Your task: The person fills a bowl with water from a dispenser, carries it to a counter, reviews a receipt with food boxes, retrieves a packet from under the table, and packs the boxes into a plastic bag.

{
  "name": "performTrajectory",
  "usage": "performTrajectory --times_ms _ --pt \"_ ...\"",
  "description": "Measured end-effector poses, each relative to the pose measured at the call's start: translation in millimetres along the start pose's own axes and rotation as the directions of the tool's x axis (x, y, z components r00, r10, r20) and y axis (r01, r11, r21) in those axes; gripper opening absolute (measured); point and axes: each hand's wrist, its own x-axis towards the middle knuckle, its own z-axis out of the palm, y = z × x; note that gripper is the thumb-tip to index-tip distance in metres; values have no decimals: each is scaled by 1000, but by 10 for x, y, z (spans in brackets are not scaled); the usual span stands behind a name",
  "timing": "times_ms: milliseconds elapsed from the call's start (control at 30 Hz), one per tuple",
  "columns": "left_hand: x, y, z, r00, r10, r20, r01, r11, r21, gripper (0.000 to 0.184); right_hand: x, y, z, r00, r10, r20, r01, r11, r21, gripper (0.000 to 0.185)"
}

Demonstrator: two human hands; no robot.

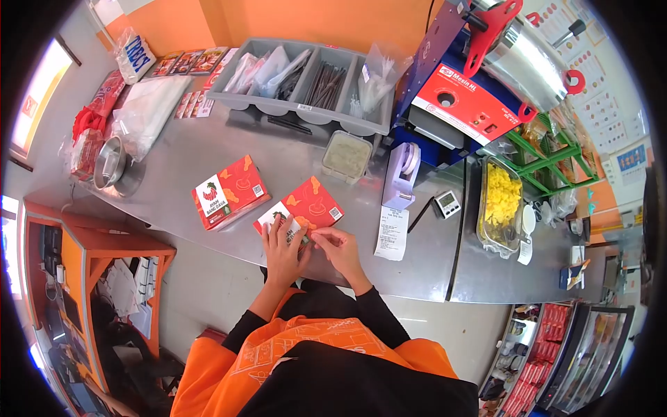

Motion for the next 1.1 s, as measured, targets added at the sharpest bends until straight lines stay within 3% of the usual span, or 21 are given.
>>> performTrajectory --times_ms 33,133,233,367,433,500,567,667,733,767,867,933,1000,1100 --pt "-12 -11 2 1000 8 -5 -8 1000 -3 39 -9 16 14 1000 16 12 -16 1000 0 14" --pt "-11 -12 -2 999 -46 7 47 995 -83 33 38 216 49 991 -132 -25 130 989 -68 22" --pt "-32 -49 -27 998 34 44 -33 999 -27 32 -12 212 61 977 -179 -118 173 983 -54 41" --pt "-23 -17 -72 995 65 72 -67 997 24 31 -23 297 -70 911 -396 -115 285 806 -519 59" --pt "-9 -10 -80 996 42 77 -43 999 5 31 -66 288 -233 888 -449 -100 222 610 -761 64" --pt "30 -24 -74 996 52 70 -52 999 -5 31 -165 210 -423 770 -616 -163 112 382 -917 62" --pt "-14 -35 -101 995 57 82 -55 998 -21 31 -211 4 -668 513 -787 -343 -168 300 -939 60" --pt "49 -117 -173 991 95 97 -89 994 -64 32 -278 313 -1156 538 -739 -405 -490 116 -864 54" --pt "97 -218 -230 985 131 113 -119 987 -111 33 -333 246 -1224 699 -419 -580 -366 487 -793 50" --pt "120 -260 -238 985 140 96 -128 983 -130 34 -380 224 -1235 774 -226 -591 -331 651 -683 49" --pt "164 -262 -278 985 134 110 -119 984 -135 34 -414 32 -1174 897 67 -437 -382 616 -689 46" --pt "164 -217 -281 988 106 110 -92 988 -123 35 -362 -138 -967 951 -24 -309 -123 886 -448 39" --pt "156 -194 -281 990 77 119 -63 991 -121 38 -302 -296 -655 964 -152 -217 134 986 -97 32" --pt "139 -193 -239 996 27 89 -9 981 -196 46 -86 -599 -330 987 -9 160 -19 985 172 36"
